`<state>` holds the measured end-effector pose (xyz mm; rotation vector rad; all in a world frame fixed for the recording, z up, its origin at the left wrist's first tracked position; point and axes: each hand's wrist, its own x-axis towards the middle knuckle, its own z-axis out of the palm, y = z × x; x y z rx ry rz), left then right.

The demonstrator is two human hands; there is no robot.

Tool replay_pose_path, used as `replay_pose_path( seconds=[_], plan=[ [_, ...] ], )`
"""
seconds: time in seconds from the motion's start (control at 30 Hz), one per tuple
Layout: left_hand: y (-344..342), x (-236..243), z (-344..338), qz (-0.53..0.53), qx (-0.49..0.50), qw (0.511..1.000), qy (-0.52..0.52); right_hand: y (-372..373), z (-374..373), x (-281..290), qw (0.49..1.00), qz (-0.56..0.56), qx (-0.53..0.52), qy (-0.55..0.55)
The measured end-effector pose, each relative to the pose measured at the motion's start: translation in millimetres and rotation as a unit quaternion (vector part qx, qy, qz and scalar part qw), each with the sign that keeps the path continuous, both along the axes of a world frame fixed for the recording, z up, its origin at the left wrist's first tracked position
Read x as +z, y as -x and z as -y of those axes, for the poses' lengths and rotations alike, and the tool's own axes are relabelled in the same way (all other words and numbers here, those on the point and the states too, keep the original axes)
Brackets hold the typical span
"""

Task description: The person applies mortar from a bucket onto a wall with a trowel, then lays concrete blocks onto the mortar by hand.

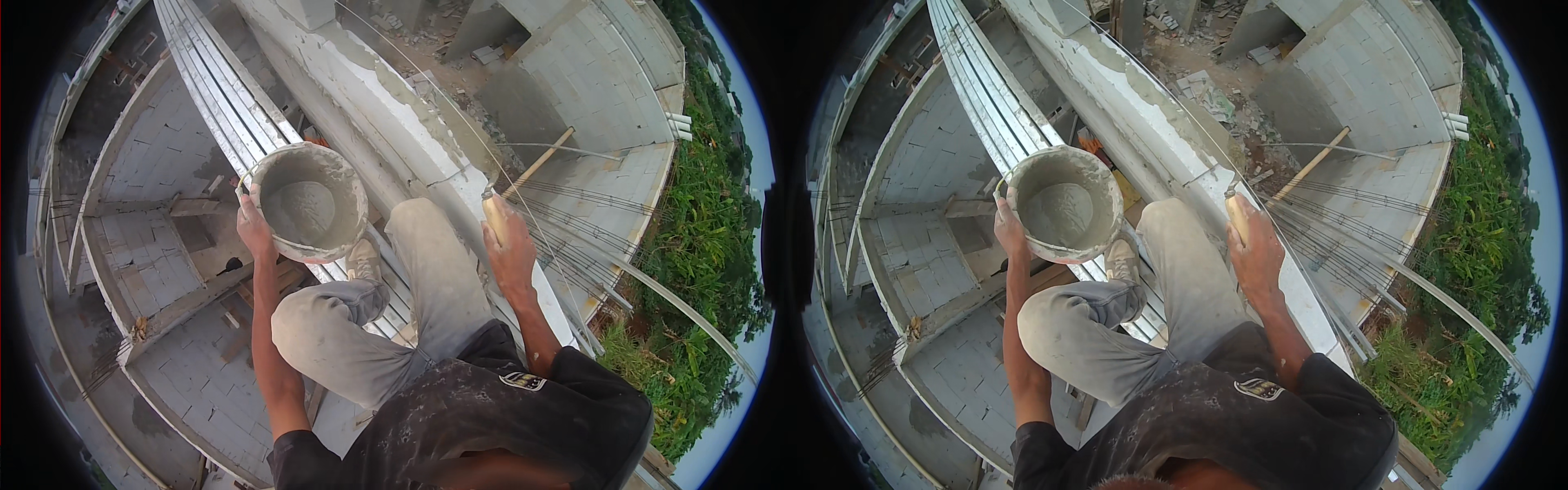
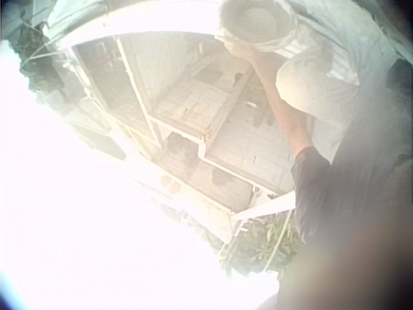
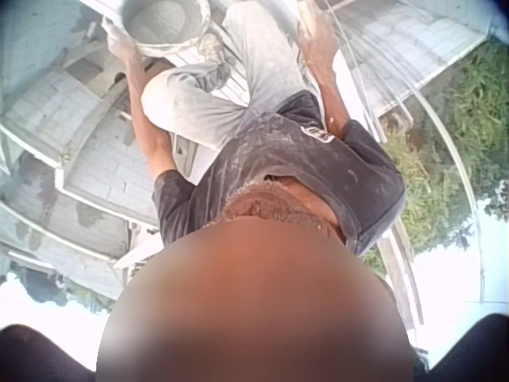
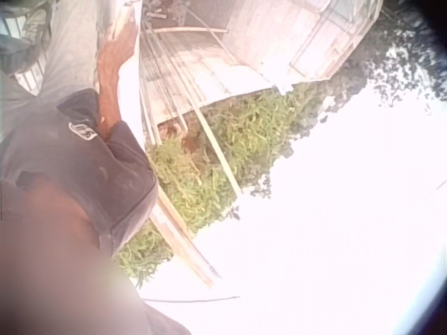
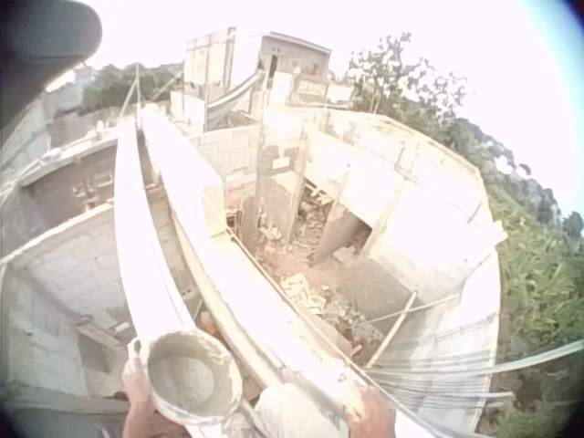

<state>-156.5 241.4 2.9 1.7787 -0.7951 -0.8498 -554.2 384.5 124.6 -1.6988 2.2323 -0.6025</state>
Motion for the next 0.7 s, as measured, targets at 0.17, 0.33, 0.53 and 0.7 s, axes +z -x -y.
replay_pose_path(
  seconds=[0.17,0.33,0.53,0.7],
  plan=[
    [-1,4,0,-0.017,-0.015,1.0,-0.014,10,-9,-11,0.999,-0.038,0.032,0.02],
    [0,6,-3,-0.029,-0.008,1.0,-0.009,26,-30,-8,0.999,-0.016,-0.013,-0.027],
    [8,20,0,-0.013,-0.022,0.999,-0.044,29,-46,-8,0.999,0.001,-0.045,-0.022],
    [-6,12,-11,-0.033,-0.012,0.999,-0.01,2,-33,6,0.998,0.06,-0.011,0.015]
  ],
)
